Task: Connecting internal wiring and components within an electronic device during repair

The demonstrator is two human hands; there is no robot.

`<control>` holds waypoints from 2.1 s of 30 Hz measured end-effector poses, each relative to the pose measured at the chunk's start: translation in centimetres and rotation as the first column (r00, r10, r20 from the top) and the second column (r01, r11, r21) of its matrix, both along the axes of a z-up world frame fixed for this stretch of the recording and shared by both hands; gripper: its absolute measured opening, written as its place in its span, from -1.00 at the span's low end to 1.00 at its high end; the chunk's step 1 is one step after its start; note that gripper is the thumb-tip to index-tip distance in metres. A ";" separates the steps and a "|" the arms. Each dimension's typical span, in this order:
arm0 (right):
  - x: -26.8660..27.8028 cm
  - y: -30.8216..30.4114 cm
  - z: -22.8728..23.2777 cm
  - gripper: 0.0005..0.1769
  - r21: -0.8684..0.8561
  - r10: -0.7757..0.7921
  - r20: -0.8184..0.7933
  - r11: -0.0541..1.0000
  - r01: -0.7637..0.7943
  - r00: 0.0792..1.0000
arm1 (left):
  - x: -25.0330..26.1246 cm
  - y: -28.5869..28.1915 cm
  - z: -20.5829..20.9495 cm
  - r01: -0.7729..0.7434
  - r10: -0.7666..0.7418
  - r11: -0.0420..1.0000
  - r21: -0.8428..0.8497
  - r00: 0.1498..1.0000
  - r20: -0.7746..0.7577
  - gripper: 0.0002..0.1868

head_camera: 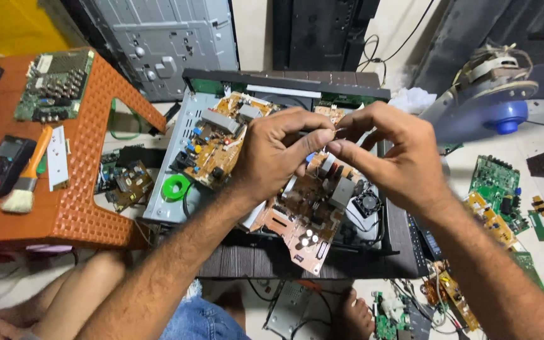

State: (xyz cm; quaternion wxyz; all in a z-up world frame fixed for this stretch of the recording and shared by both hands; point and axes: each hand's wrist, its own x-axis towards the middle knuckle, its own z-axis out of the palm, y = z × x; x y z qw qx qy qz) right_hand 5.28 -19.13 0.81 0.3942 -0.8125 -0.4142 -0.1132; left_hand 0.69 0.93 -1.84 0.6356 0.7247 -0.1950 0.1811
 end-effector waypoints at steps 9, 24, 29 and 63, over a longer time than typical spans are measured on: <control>0.5 0.2 -1.1 -0.90 0.151 -0.032 -0.113 0.987 0.048 0.993 | 0.3 -0.3 -0.5 0.009 -0.012 0.987 -0.159 1.000 -0.015 -0.87; -0.2 0.2 -1.2 -0.94 0.102 -0.098 -0.003 0.990 0.098 0.995 | 0.4 -0.1 -0.8 0.047 -0.067 0.976 -0.211 0.994 -0.090 -0.84; -0.5 0.7 -0.7 -0.80 0.076 -0.084 0.031 0.994 0.081 0.996 | 1.6 0.0 -2.2 0.067 -0.084 0.973 -0.223 0.994 -0.071 -0.84; -1.5 -1.1 1.2 -0.89 -0.276 -0.030 0.244 0.956 0.099 0.969 | 0.6 0.1 -0.9 -0.030 0.038 0.990 0.135 0.998 -0.054 -0.85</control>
